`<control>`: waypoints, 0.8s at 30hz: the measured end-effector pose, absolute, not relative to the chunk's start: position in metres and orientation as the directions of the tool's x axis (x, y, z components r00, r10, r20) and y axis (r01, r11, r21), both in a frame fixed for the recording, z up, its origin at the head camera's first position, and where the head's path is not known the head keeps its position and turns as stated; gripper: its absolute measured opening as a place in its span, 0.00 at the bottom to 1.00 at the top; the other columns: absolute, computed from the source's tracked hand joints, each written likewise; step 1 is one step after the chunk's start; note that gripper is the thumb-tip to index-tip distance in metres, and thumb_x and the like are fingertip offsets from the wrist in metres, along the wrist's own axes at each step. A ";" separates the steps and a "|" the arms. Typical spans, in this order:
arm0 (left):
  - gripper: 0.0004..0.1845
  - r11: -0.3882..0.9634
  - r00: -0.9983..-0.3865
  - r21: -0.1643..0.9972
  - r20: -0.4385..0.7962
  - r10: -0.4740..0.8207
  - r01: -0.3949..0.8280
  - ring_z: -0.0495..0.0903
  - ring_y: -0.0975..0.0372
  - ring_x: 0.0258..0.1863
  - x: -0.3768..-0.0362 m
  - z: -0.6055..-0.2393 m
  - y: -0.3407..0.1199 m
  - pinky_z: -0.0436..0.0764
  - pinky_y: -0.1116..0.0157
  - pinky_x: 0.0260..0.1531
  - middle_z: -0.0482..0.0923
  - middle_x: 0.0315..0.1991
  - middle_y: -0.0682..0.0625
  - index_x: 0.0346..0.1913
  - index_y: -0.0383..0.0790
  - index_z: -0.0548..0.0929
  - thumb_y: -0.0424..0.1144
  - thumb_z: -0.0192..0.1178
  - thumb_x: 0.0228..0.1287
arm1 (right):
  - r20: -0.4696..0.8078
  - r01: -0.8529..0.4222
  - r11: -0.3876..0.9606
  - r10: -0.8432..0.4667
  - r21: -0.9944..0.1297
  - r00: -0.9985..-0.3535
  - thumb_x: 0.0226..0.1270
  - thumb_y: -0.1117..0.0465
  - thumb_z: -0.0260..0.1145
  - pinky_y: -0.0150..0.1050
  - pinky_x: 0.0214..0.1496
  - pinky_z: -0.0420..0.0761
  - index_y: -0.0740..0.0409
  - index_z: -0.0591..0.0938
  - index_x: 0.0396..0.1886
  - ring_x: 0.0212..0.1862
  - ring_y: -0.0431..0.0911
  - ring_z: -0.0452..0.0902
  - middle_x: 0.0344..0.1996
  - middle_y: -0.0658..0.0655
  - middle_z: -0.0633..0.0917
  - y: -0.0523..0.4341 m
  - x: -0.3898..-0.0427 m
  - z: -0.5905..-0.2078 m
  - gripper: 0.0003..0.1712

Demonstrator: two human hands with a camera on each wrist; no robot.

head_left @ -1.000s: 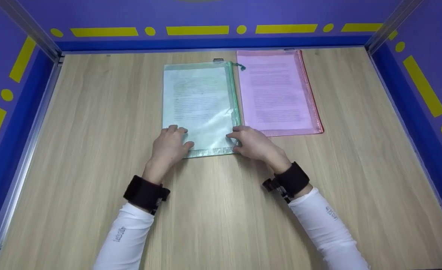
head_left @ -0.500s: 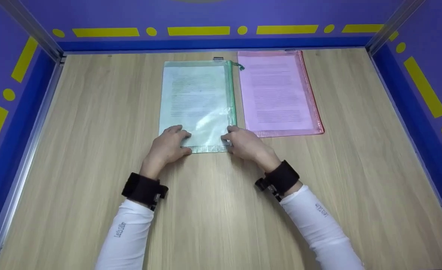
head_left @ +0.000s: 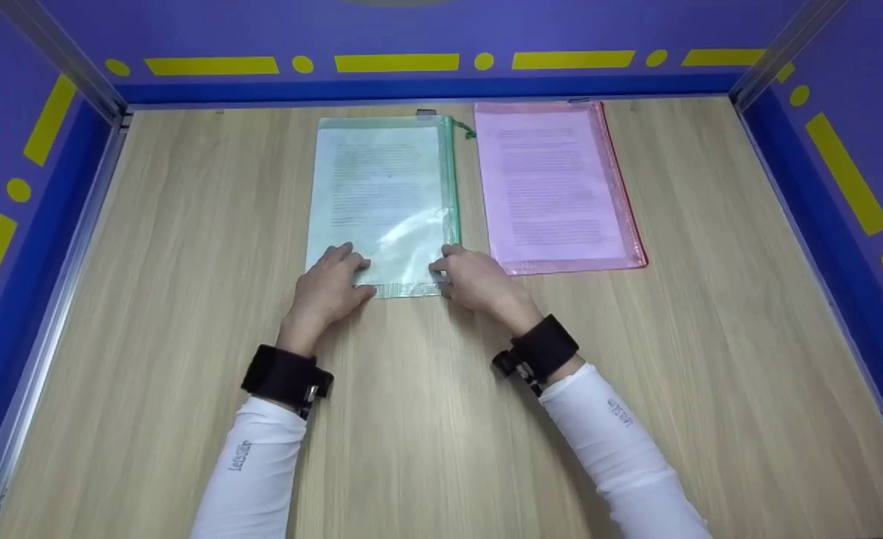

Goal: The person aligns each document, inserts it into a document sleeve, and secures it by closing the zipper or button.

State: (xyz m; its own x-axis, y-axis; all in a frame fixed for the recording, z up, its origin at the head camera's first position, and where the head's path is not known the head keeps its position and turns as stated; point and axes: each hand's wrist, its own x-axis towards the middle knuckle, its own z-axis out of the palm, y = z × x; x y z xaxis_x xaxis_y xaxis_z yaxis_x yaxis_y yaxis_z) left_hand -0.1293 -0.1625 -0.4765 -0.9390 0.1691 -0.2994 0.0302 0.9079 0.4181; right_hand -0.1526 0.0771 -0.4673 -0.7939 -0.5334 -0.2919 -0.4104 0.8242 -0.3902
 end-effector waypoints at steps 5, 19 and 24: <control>0.26 0.918 -0.947 0.397 -0.290 0.141 0.015 0.55 0.39 0.76 -0.130 -0.478 -0.165 0.65 0.38 0.68 0.56 0.77 0.35 0.65 0.41 0.76 0.48 0.62 0.67 | -0.280 -0.434 0.820 -0.546 -0.374 -0.790 0.66 0.64 0.67 0.48 0.57 0.83 0.54 0.81 0.60 0.55 0.58 0.81 0.60 0.61 0.78 0.073 -0.155 -0.468 0.22; 0.25 0.927 -0.956 0.372 -0.287 0.061 -0.052 0.58 0.36 0.74 -0.133 -0.476 -0.168 0.70 0.38 0.64 0.56 0.76 0.33 0.64 0.43 0.78 0.47 0.61 0.68 | -0.244 -0.498 0.806 -0.578 -0.319 -0.778 0.68 0.63 0.64 0.48 0.50 0.85 0.54 0.83 0.55 0.52 0.56 0.81 0.55 0.61 0.78 0.060 -0.160 -0.472 0.17; 0.25 0.923 -0.956 0.379 -0.288 0.055 -0.061 0.57 0.37 0.74 -0.134 -0.477 -0.173 0.69 0.37 0.64 0.56 0.77 0.33 0.65 0.43 0.77 0.48 0.60 0.68 | -0.229 -0.521 0.796 -0.593 -0.308 -0.772 0.70 0.61 0.63 0.48 0.51 0.85 0.54 0.82 0.54 0.54 0.57 0.80 0.55 0.62 0.78 0.057 -0.161 -0.473 0.15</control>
